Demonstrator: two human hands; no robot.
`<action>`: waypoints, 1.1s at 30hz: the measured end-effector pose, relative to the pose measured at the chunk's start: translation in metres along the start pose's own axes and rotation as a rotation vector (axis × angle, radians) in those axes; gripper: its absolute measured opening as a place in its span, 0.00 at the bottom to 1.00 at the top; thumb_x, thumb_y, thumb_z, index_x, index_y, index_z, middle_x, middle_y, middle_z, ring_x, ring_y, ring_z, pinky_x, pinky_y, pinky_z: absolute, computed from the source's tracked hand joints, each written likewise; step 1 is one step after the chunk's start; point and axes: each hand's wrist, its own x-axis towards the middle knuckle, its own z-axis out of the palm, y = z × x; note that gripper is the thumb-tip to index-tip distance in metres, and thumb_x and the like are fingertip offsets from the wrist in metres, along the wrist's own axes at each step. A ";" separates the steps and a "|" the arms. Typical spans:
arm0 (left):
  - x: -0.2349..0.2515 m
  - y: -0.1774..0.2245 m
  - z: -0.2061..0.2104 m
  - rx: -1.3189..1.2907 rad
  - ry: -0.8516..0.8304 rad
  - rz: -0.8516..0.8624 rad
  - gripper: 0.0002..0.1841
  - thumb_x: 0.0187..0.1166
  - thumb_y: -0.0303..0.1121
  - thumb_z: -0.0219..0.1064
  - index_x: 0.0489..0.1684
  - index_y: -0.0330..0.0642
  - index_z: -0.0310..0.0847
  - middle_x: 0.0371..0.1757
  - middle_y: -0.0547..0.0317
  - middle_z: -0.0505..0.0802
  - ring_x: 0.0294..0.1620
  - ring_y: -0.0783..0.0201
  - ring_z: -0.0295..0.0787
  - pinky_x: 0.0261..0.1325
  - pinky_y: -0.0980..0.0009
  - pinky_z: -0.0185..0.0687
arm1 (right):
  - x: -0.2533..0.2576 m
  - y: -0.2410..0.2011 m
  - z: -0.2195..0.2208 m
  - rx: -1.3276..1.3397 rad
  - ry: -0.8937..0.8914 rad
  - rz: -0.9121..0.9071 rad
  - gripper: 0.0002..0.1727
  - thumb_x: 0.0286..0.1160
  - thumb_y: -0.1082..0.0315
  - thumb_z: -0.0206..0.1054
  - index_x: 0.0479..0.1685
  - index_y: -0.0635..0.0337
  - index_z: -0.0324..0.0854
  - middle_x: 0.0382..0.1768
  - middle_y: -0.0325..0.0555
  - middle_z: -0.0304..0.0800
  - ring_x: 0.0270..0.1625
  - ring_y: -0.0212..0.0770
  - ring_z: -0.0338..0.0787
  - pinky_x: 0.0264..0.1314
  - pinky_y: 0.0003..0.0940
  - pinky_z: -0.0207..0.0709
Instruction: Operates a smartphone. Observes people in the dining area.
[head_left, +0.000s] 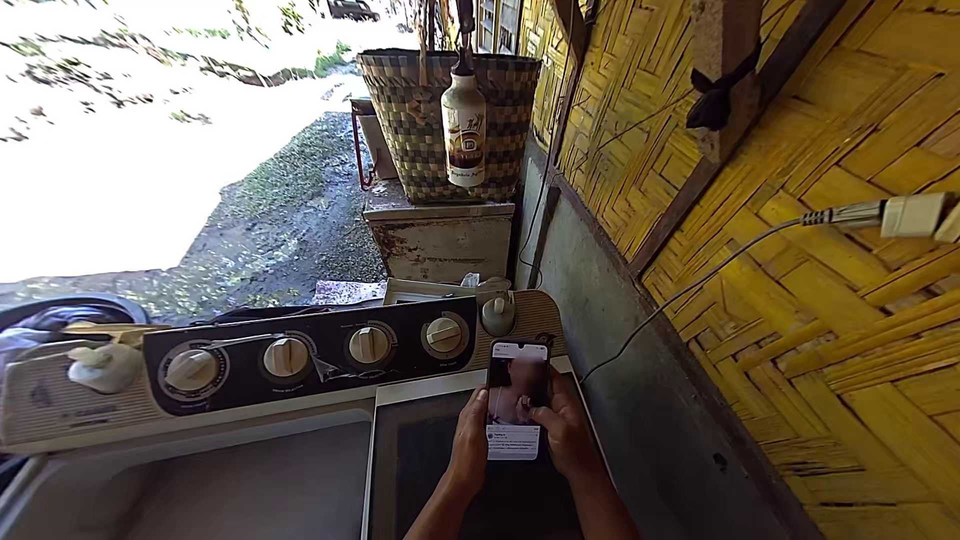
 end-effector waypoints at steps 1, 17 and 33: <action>0.000 0.000 0.000 -0.002 0.001 0.001 0.27 0.91 0.40 0.31 0.63 0.34 0.76 0.49 0.60 0.92 0.53 0.74 0.89 0.62 0.74 0.85 | 0.000 0.000 0.000 0.001 0.001 0.000 0.40 0.63 0.84 0.51 0.85 0.79 0.49 0.61 0.50 0.86 0.60 0.28 0.88 0.68 0.24 0.80; 0.000 0.000 0.001 -0.030 -0.002 -0.021 0.27 0.91 0.40 0.30 0.61 0.36 0.77 0.48 0.58 0.93 0.51 0.71 0.91 0.60 0.72 0.88 | 0.000 -0.001 0.001 0.043 0.013 0.013 0.37 0.70 0.82 0.53 0.84 0.79 0.50 0.60 0.49 0.86 0.59 0.28 0.88 0.69 0.24 0.80; -0.001 0.002 0.000 -0.022 -0.003 -0.043 0.27 0.91 0.40 0.31 0.63 0.36 0.76 0.48 0.60 0.93 0.50 0.72 0.91 0.57 0.72 0.88 | -0.001 -0.002 0.001 0.084 0.015 0.027 0.35 0.72 0.82 0.49 0.85 0.77 0.50 0.66 0.50 0.85 0.64 0.31 0.89 0.72 0.28 0.81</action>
